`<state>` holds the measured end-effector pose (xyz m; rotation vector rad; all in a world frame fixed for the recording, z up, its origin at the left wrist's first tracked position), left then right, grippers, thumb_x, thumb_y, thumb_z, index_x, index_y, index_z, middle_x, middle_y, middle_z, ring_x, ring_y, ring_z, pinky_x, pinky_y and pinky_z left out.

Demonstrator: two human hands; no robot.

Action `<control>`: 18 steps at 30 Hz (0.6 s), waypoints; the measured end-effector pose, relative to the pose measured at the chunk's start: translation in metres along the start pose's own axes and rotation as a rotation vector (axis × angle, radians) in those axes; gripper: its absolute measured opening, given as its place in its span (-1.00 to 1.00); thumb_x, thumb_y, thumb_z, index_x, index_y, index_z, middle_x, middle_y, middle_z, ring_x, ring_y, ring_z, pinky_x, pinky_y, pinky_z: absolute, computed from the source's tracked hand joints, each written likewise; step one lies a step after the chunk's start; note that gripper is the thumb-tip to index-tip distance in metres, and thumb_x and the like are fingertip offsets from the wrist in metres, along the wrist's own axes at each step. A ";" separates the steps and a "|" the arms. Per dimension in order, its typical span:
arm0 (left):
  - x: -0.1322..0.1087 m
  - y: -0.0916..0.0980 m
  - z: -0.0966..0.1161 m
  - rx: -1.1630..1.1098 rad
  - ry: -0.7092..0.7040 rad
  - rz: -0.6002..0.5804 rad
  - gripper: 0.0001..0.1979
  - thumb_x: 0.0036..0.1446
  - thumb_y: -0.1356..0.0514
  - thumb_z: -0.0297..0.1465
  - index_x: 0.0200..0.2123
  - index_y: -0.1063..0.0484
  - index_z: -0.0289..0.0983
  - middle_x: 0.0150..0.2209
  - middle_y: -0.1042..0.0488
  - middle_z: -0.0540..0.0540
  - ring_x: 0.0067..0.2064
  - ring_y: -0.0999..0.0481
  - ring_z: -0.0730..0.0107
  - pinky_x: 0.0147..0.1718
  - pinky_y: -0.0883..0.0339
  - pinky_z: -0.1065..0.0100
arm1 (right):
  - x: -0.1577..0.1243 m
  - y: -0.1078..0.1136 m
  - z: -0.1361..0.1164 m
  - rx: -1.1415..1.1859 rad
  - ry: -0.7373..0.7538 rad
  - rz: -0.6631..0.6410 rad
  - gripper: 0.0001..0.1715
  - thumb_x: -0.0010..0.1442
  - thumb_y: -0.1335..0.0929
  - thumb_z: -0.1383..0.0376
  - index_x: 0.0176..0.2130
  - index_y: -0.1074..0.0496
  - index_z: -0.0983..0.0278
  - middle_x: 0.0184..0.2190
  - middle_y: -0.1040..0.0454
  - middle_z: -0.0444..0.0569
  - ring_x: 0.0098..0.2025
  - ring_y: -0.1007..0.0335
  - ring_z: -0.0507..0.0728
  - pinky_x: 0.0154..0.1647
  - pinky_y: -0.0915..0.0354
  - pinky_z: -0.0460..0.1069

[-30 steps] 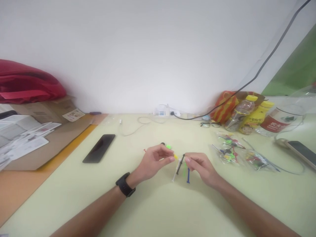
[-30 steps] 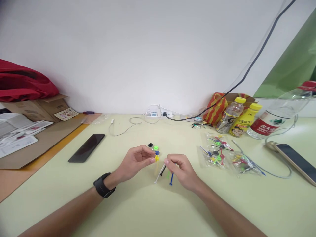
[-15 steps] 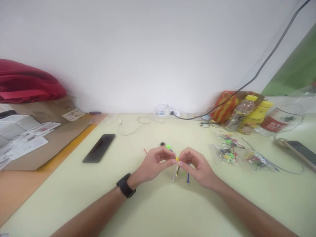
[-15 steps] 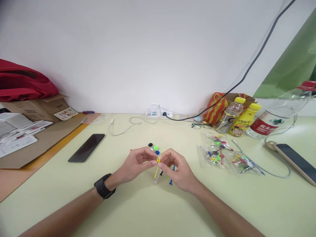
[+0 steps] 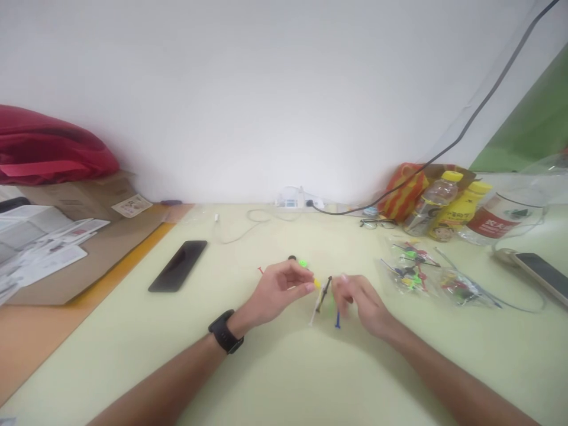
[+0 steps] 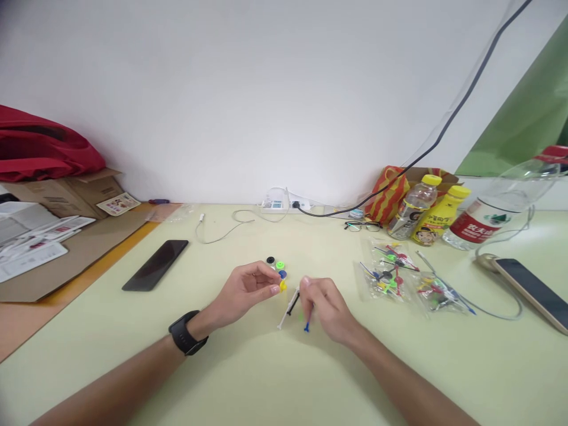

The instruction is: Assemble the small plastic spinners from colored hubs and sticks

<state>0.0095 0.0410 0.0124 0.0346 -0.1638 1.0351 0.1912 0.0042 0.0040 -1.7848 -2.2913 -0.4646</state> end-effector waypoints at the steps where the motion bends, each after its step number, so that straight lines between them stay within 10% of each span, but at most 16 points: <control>1: 0.000 0.000 0.000 0.007 -0.002 -0.001 -0.79 0.12 -0.43 -0.35 -0.24 -0.53 -0.31 -0.21 -0.56 -0.12 -0.12 -0.59 0.30 -0.03 -0.48 0.23 | 0.000 0.001 0.002 0.022 -0.025 -0.025 -0.35 0.50 -0.15 0.08 -0.60 -0.15 0.23 -0.64 -0.07 -0.18 -0.55 -0.01 0.04 -0.47 -0.02 0.01; 18: 0.000 0.002 -0.003 0.027 -0.007 -0.013 -0.80 0.15 -0.41 -0.34 -0.22 -0.53 -0.30 -0.20 -0.54 -0.12 -0.11 -0.58 0.29 -0.03 -0.49 0.22 | 0.003 0.000 -0.014 0.007 -0.025 0.017 -0.79 0.37 -0.38 0.18 -0.27 -0.35 0.23 -0.38 -0.33 -0.13 -0.34 -0.27 0.05 -0.31 -0.22 -0.02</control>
Point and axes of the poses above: each hand's wrist, its own x-axis towards the middle knuckle, its own y-axis out of the back of the hand, z = x × y, the point moved 5 cm from there along x, towards the middle knuckle
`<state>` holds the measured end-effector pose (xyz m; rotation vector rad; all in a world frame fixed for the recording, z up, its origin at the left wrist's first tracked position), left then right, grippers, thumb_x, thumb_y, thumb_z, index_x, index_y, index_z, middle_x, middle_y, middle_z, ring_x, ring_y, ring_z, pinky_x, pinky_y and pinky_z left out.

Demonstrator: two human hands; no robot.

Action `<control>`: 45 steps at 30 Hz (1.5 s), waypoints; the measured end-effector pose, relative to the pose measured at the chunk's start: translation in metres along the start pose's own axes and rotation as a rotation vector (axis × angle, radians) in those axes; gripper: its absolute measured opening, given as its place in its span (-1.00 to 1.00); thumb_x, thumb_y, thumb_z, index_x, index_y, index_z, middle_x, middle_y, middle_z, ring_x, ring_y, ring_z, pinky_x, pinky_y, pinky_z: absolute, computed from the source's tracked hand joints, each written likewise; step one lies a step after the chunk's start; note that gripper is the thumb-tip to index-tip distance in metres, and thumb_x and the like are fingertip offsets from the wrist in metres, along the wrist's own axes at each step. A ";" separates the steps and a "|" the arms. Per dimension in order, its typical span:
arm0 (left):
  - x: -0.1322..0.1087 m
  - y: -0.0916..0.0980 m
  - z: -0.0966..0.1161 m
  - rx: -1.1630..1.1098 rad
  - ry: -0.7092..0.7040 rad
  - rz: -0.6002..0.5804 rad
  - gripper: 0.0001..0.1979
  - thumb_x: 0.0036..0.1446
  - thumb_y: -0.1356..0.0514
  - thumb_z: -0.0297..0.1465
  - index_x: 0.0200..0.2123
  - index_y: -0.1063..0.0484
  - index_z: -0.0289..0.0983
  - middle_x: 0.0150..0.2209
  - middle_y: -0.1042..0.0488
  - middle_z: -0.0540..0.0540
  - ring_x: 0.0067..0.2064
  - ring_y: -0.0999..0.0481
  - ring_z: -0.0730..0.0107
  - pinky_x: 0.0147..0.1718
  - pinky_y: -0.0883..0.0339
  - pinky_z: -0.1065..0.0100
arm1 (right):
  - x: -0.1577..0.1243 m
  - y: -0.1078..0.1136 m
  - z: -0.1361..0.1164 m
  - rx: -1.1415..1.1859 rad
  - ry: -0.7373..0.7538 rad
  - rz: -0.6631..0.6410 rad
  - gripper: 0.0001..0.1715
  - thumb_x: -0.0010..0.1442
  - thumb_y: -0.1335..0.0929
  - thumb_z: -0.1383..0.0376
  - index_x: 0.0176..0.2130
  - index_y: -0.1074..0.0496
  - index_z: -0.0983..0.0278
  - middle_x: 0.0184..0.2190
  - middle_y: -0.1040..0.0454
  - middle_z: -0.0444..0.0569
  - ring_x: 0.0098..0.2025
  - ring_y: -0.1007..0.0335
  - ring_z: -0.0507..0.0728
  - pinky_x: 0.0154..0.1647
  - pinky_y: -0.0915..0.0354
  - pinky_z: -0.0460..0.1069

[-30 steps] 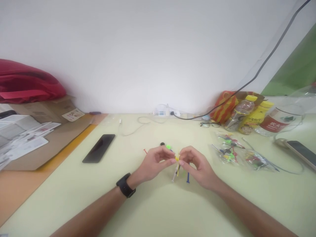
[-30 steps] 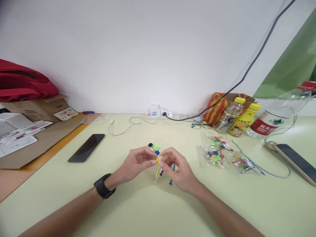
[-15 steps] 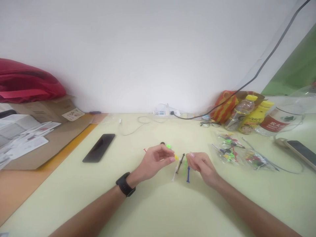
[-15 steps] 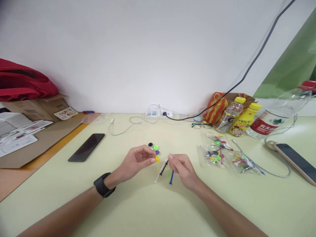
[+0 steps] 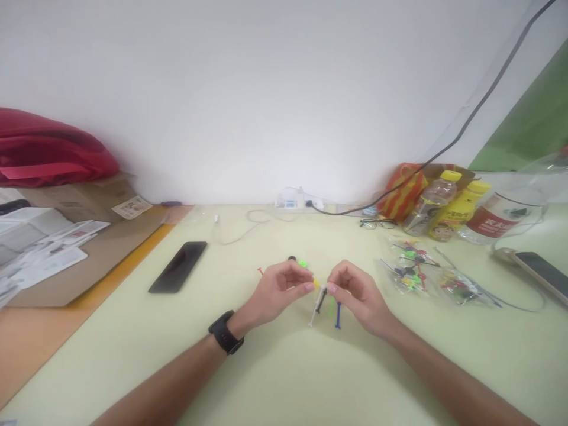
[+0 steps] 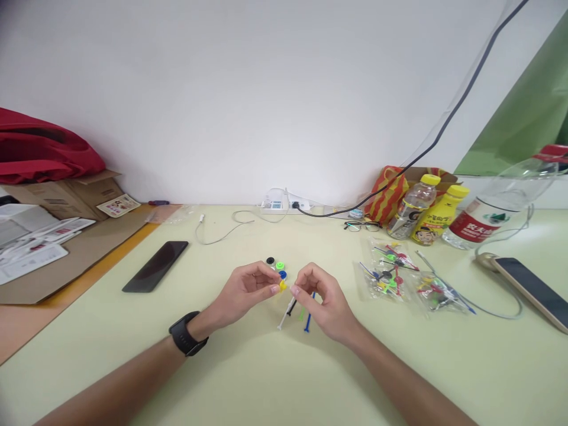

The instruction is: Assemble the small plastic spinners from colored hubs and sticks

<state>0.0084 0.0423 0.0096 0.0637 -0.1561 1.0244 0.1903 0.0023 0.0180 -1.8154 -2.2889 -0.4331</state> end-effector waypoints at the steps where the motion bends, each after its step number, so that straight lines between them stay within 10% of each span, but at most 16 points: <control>1: 0.000 0.000 0.000 0.002 0.001 -0.001 -0.80 0.15 -0.41 -0.34 -0.22 -0.53 -0.30 -0.20 -0.54 -0.12 -0.11 -0.59 0.28 -0.03 -0.49 0.22 | 0.000 -0.001 0.000 -0.005 0.007 -0.001 -0.83 0.36 -0.39 0.19 -0.23 -0.35 0.22 -0.36 -0.35 -0.12 -0.33 -0.30 0.06 -0.28 -0.25 -0.01; 13: -0.002 -0.005 0.001 0.018 -0.002 -0.059 -0.79 0.19 -0.38 -0.32 -0.18 -0.53 -0.30 -0.15 -0.56 -0.17 -0.08 -0.60 0.20 0.04 -0.47 0.09 | -0.003 -0.012 0.003 -0.023 0.016 -0.069 -0.67 0.36 -0.38 0.28 0.07 -0.25 0.10 -0.31 -0.44 -0.13 -0.29 -0.39 0.09 -0.27 -0.35 0.01; 21: -0.001 -0.002 -0.001 0.001 0.053 0.014 -0.77 0.15 -0.41 -0.30 -0.21 -0.51 -0.31 -0.21 -0.55 -0.13 -0.14 -0.59 0.29 -0.07 -0.49 0.22 | -0.008 0.001 0.002 -0.216 0.241 0.131 -0.27 0.36 -0.35 0.30 0.33 0.07 0.02 -0.21 -0.38 -0.11 -0.40 -0.32 0.07 -0.28 -0.33 0.06; 25: -0.001 -0.002 0.000 -0.037 0.094 0.007 -0.75 0.15 -0.41 -0.29 -0.21 -0.50 -0.31 -0.25 -0.56 -0.13 -0.22 -0.59 0.32 -0.15 -0.49 0.25 | -0.009 -0.001 0.005 -0.352 0.232 0.032 -0.85 0.41 -0.29 0.21 -0.03 -0.35 0.15 -0.30 -0.38 -0.09 -0.41 -0.27 0.08 -0.33 -0.26 0.03; 29: 0.000 -0.001 0.004 -0.054 0.096 0.021 -0.74 0.13 -0.43 -0.29 -0.24 -0.50 -0.32 -0.26 -0.56 -0.12 -0.23 -0.58 0.34 -0.15 -0.49 0.27 | -0.003 0.001 0.010 -0.299 0.034 -0.006 -0.34 0.51 -0.11 0.08 -0.60 -0.18 0.22 -0.61 -0.17 -0.13 -0.53 -0.13 0.06 -0.44 -0.10 0.02; 37: 0.000 -0.002 0.002 -0.052 0.081 0.003 -0.76 0.14 -0.42 -0.31 -0.22 -0.51 -0.31 -0.25 -0.55 -0.11 -0.17 -0.59 0.30 -0.09 -0.49 0.23 | -0.002 -0.004 0.001 -0.035 0.003 -0.004 -0.77 0.37 -0.37 0.13 -0.21 -0.30 0.19 -0.36 -0.33 -0.13 -0.34 -0.27 0.07 -0.31 -0.23 -0.02; 45: -0.001 -0.005 0.001 -0.079 0.082 -0.004 -0.74 0.12 -0.43 -0.30 -0.21 -0.50 -0.31 -0.23 -0.57 -0.12 -0.12 -0.61 0.24 -0.06 -0.48 0.21 | -0.002 -0.014 0.005 0.011 -0.038 -0.046 -0.78 0.36 -0.38 0.12 -0.13 -0.29 0.17 -0.30 -0.43 -0.09 -0.27 -0.40 0.10 -0.24 -0.34 0.01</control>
Point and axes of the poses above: each hand's wrist, its own x-axis towards the middle knuckle, its own y-axis out of the back of the hand, z = x × y, the point moved 5 cm from there along x, towards the middle knuckle
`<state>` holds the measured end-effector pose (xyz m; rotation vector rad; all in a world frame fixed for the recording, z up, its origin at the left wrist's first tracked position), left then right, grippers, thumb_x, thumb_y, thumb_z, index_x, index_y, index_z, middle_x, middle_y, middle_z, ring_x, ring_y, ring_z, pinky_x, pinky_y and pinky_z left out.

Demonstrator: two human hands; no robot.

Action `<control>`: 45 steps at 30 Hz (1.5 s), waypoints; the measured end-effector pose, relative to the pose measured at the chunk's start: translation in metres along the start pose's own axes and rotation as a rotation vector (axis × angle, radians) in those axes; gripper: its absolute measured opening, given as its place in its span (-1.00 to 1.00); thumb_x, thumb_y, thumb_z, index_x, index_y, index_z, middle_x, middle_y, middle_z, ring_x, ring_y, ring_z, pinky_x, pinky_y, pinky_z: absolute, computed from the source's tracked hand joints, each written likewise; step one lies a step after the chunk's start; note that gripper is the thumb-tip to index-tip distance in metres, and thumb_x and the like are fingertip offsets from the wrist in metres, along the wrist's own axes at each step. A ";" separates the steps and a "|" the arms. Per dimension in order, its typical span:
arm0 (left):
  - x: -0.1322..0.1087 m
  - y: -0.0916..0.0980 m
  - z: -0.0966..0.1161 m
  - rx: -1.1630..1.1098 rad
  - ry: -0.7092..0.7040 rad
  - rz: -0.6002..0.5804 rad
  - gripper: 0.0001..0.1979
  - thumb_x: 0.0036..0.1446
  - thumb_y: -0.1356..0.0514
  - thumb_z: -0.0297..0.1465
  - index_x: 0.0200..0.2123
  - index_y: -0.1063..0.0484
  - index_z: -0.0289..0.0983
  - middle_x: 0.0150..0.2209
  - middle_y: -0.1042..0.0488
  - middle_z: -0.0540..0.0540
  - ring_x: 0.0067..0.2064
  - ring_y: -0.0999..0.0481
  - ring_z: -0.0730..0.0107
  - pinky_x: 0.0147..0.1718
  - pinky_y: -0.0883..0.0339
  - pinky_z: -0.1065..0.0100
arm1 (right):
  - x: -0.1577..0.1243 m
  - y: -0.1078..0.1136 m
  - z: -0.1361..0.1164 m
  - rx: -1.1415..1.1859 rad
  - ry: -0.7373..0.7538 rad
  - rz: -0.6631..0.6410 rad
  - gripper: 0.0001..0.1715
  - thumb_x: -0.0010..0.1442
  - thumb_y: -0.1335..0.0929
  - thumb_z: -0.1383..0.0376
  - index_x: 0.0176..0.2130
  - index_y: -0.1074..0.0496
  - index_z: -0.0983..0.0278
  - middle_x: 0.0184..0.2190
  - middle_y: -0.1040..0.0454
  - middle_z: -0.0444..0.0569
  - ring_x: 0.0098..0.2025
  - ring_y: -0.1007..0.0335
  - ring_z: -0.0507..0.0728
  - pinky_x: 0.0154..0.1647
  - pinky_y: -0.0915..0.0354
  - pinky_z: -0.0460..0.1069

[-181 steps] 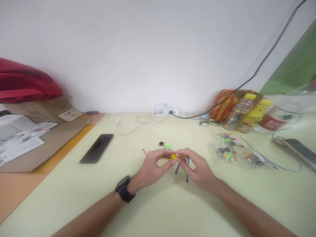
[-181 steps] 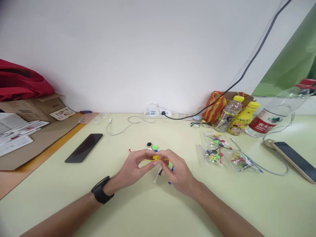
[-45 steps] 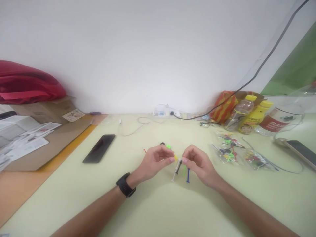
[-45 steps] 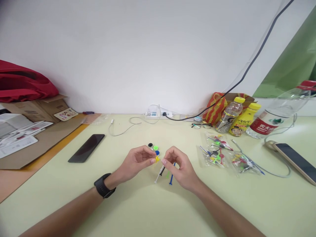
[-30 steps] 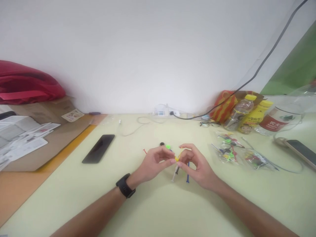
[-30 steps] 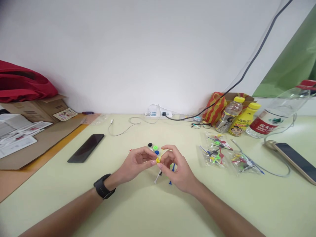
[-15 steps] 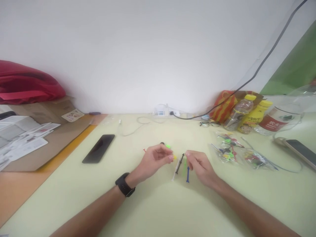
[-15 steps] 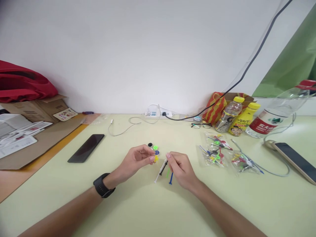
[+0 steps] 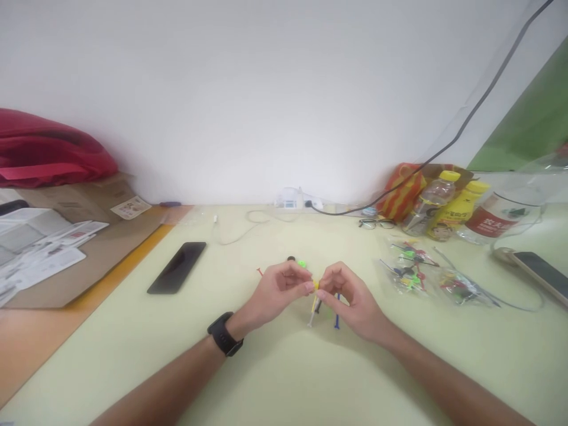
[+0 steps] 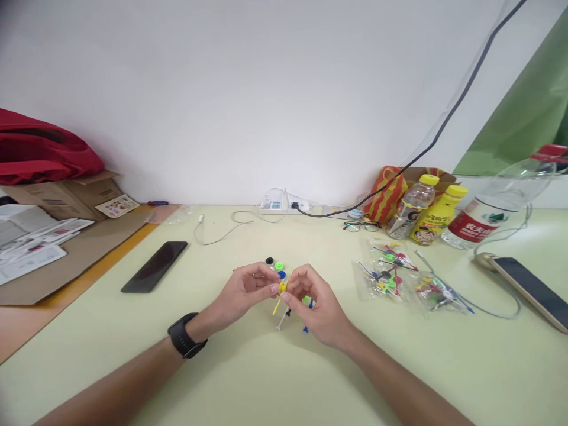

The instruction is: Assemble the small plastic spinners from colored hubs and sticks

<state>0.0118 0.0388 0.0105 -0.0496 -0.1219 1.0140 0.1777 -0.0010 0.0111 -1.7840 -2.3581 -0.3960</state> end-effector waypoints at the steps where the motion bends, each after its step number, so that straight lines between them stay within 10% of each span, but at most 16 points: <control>1: 0.000 0.000 0.000 0.005 0.002 0.003 -0.74 0.12 -0.43 -0.30 -0.21 -0.50 -0.31 -0.23 -0.57 -0.12 -0.13 -0.60 0.25 -0.07 -0.48 0.22 | 0.000 0.000 0.000 -0.012 0.009 0.001 -0.78 0.37 -0.37 0.13 -0.11 -0.29 0.17 -0.31 -0.42 -0.09 -0.27 -0.40 0.11 -0.25 -0.34 0.01; 8: 0.000 0.000 0.004 0.000 -0.008 0.010 -0.74 0.13 -0.42 -0.28 -0.22 -0.51 -0.30 -0.26 -0.55 -0.09 -0.19 -0.57 0.32 -0.12 -0.48 0.25 | -0.002 0.010 0.001 -0.077 0.115 0.150 -0.50 0.40 -0.32 0.12 0.24 -0.14 0.10 -0.29 -0.38 -0.11 -0.36 -0.31 0.09 -0.31 -0.29 0.01; 10: 0.000 0.001 0.004 -0.003 -0.015 0.018 -0.75 0.13 -0.42 -0.29 -0.23 -0.50 -0.30 -0.26 -0.55 -0.09 -0.20 -0.57 0.33 -0.13 -0.47 0.26 | 0.000 0.012 0.005 -0.082 0.058 0.104 -0.73 0.42 -0.27 0.07 -0.12 -0.41 0.20 -0.42 -0.31 -0.13 -0.43 -0.22 0.07 -0.39 -0.22 -0.01; 14: 0.001 0.003 0.003 0.000 -0.016 0.034 -0.75 0.13 -0.43 -0.30 -0.23 -0.50 -0.31 -0.24 -0.56 -0.10 -0.21 -0.56 0.35 -0.14 -0.47 0.27 | 0.003 0.013 0.011 -0.069 -0.033 -0.066 -0.26 0.45 -0.19 -0.02 -0.67 -0.08 0.24 -0.66 -0.01 -0.17 -0.57 0.05 0.02 -0.50 0.00 0.00; 35: 0.002 0.004 0.008 0.101 -0.043 0.035 -0.75 0.16 -0.40 -0.26 -0.19 -0.54 -0.30 -0.24 -0.58 -0.12 -0.19 -0.59 0.29 -0.11 -0.48 0.25 | 0.004 0.013 0.005 -0.043 -0.002 0.065 -0.76 0.37 -0.37 0.09 -0.13 -0.32 0.19 -0.41 -0.37 -0.15 -0.36 -0.35 0.08 -0.34 -0.26 -0.02; 43: 0.002 0.006 0.013 0.071 -0.053 0.041 -0.75 0.17 -0.40 -0.26 -0.22 -0.53 -0.30 -0.28 -0.58 -0.11 -0.22 -0.58 0.31 -0.14 -0.48 0.26 | 0.000 0.014 -0.001 -0.077 0.098 0.165 -0.26 0.40 -0.32 0.15 0.40 0.06 0.07 -0.35 -0.33 -0.16 -0.39 -0.24 0.08 -0.35 -0.23 -0.01; 45: 0.002 0.005 0.011 0.059 -0.057 0.031 -0.76 0.17 -0.40 -0.27 -0.20 -0.53 -0.31 -0.26 -0.58 -0.12 -0.21 -0.57 0.32 -0.13 -0.48 0.25 | 0.000 0.011 0.001 -0.046 0.077 0.107 -0.47 0.41 -0.31 0.13 0.30 -0.19 0.11 -0.36 -0.34 -0.15 -0.42 -0.20 0.07 -0.37 -0.19 -0.02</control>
Point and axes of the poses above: each hand's wrist, its own x-axis towards the middle knuckle, its own y-axis out of the back of the hand, z = x × y, the point moved 5 cm from there along x, towards the middle knuckle
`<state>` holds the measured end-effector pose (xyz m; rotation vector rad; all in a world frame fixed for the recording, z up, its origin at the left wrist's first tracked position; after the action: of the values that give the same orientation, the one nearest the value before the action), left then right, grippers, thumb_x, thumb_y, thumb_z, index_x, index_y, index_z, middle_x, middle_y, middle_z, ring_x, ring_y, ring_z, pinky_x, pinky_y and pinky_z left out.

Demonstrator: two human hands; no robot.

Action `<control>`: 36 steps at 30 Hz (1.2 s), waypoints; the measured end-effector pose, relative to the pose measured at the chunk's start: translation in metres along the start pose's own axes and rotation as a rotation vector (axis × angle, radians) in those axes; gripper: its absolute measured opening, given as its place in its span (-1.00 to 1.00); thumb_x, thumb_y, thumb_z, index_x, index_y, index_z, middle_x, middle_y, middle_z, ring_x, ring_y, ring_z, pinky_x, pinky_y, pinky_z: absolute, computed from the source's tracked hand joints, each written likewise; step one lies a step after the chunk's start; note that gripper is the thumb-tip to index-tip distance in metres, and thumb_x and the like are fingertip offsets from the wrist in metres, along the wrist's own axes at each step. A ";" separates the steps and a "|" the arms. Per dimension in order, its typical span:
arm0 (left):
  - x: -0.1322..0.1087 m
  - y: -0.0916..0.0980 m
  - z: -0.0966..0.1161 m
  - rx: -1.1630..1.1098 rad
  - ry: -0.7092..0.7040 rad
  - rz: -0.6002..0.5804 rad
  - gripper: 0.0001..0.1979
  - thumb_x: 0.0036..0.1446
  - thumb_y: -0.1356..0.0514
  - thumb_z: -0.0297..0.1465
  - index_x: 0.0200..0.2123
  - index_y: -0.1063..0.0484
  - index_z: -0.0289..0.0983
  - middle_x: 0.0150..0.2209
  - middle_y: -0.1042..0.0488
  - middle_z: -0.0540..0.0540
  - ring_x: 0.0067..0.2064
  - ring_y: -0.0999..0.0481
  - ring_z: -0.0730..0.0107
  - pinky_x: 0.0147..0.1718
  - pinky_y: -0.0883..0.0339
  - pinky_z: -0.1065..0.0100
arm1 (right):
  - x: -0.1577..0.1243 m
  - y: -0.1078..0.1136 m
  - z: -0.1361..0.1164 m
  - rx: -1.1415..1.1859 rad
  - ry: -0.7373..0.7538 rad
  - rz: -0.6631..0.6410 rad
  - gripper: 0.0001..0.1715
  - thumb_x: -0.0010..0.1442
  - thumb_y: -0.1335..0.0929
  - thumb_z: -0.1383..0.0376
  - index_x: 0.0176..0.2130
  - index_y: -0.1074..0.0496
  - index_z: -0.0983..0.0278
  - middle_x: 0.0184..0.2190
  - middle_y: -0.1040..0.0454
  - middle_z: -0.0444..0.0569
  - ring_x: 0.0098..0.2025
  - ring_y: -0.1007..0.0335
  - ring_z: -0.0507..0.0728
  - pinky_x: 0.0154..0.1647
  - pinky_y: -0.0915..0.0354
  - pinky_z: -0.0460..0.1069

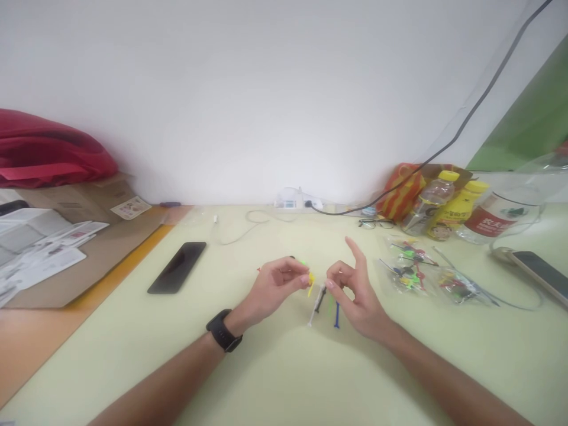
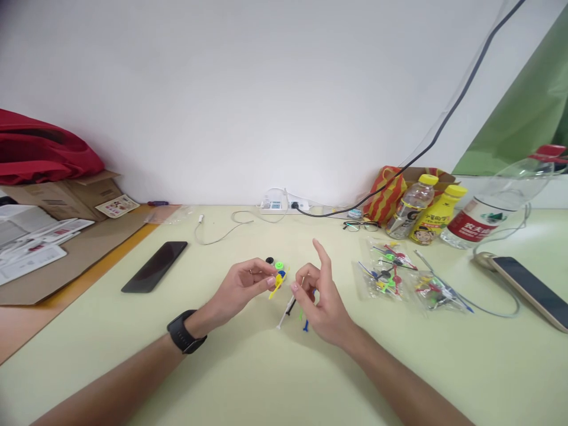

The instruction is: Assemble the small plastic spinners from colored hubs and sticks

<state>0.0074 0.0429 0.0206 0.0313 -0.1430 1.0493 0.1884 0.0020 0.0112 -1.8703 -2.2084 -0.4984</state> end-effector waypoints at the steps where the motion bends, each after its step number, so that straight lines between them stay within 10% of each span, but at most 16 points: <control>1: 0.000 0.000 -0.001 0.002 -0.001 0.005 -0.76 0.17 -0.40 -0.28 -0.20 -0.53 -0.31 -0.25 -0.58 -0.13 -0.20 -0.57 0.32 -0.12 -0.48 0.25 | 0.000 -0.002 0.002 0.023 -0.024 -0.070 -0.64 0.43 -0.27 0.10 0.11 -0.41 0.18 -0.42 -0.33 -0.14 -0.45 -0.17 0.06 -0.40 -0.15 -0.02; 5: 0.000 0.003 -0.004 0.025 -0.005 0.031 -0.77 0.18 -0.40 -0.29 -0.19 -0.53 -0.31 -0.22 -0.58 -0.14 -0.18 -0.58 0.32 -0.10 -0.49 0.25 | 0.001 -0.004 0.009 0.117 -0.111 -0.305 -0.27 0.46 -0.19 -0.01 -0.62 -0.37 0.29 -0.65 -0.20 -0.11 -0.54 -0.05 0.03 -0.48 0.00 0.00; 14: 0.000 0.001 -0.011 0.001 0.014 -0.007 -0.78 0.18 -0.39 -0.30 -0.18 -0.53 -0.30 -0.21 -0.56 -0.12 -0.15 -0.58 0.30 -0.06 -0.51 0.22 | 0.004 -0.004 0.002 0.156 -0.117 -0.159 -0.70 0.32 -0.42 0.11 -0.29 -0.33 0.23 -0.42 -0.30 -0.16 -0.39 -0.19 0.03 -0.36 -0.14 -0.05; 24: -0.002 -0.007 -0.007 0.065 0.019 -0.074 -0.78 0.20 -0.37 -0.28 -0.16 -0.55 -0.28 -0.16 -0.60 -0.15 -0.09 -0.63 0.18 -0.02 -0.53 0.17 | 0.002 -0.012 0.008 0.096 -0.134 -0.187 -0.71 0.28 -0.46 0.16 -0.18 -0.29 0.20 -0.36 -0.43 -0.16 -0.38 -0.32 0.04 -0.32 -0.26 -0.03; 36: 0.022 0.061 -0.006 -0.101 0.057 0.154 -0.61 0.26 -0.22 -0.08 -0.24 -0.54 -0.33 -0.15 -0.62 -0.25 -0.05 -0.65 -0.02 0.12 -0.44 -0.05 | 0.003 -0.003 0.013 -0.673 0.094 -0.427 -0.88 0.31 -0.37 0.38 -0.17 -0.51 0.19 -0.24 -0.50 -0.05 -0.14 -0.37 0.16 -0.11 -0.28 0.04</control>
<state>-0.0337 0.0930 0.0147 -0.1026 -0.1485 1.1942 0.1859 0.0093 0.0003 -1.5392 -2.5796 -1.5296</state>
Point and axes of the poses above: each hand's wrist, its own x-axis towards the middle knuckle, its own y-axis out of the back of the hand, z = x × y, the point moved 5 cm from there along x, towards the middle knuckle
